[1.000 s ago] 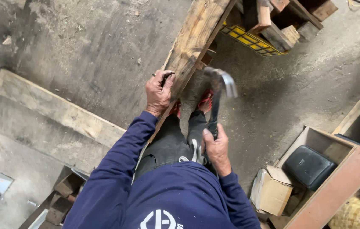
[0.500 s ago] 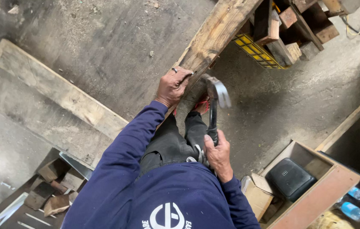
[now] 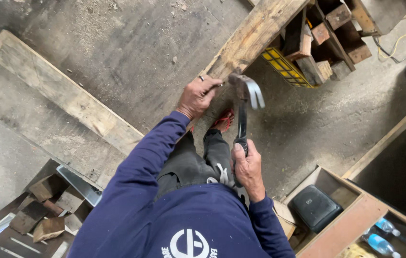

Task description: The person hammers nails into wooden planks and blocks using a hammer. They repeatedly pick up nails from a container, position the wood pieces on a workbench, and drive the nails in. The person also moves and stacks various pieces of wood during the process.

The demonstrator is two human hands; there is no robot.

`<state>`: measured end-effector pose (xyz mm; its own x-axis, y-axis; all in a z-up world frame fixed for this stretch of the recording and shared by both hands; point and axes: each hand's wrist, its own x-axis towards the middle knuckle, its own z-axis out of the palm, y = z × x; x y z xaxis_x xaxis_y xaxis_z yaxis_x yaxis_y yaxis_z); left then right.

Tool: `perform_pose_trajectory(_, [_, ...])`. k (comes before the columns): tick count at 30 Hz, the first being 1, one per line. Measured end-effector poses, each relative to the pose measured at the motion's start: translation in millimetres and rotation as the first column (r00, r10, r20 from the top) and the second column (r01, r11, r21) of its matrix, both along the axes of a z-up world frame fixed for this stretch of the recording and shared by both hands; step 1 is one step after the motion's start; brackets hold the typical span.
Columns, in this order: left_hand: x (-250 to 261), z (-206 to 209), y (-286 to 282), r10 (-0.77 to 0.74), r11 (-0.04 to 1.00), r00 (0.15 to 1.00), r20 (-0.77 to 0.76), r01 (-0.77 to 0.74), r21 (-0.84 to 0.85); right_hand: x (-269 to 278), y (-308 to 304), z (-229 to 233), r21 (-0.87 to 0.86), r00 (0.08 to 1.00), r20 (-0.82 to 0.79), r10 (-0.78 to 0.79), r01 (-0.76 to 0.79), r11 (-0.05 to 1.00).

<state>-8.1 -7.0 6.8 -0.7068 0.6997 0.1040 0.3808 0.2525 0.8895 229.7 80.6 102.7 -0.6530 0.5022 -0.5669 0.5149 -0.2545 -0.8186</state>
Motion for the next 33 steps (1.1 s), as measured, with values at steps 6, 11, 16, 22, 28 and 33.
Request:
perform_pose_trajectory(6, [-5,-20,21,0.588,0.8,0.764,0.264,-0.597,-0.055,12,-2,-2,0.186,0.976,-0.213,0.055,-0.015,0.982])
perform_pose_trajectory(11, [-6,-59,37,0.588,0.787,0.8,-0.118,-0.6,-0.146,-5,2,-11,0.036,0.99,0.116,0.078,-0.082,0.996])
perform_pose_trajectory(16, [-1,-53,41,0.626,0.727,0.768,-0.137,-0.638,-0.254,-8,21,62,-0.076,0.897,-0.393,-0.203,0.188,0.979])
perform_pose_trajectory(22, [1,-40,39,0.678,0.7,0.733,-0.052,-0.666,-0.258,-1,38,47,0.256,0.742,-0.669,0.045,0.173,0.951])
perform_pose_trajectory(28, [-10,-40,39,0.702,0.669,0.71,-0.056,-0.684,-0.29,-25,26,21,0.066,0.999,0.003,0.048,-0.048,0.997])
perform_pose_trajectory(33, [-4,-46,38,0.722,0.673,0.689,-0.062,-0.721,-0.166,-25,72,90,0.127,0.606,-0.79,-0.089,0.304,0.944])
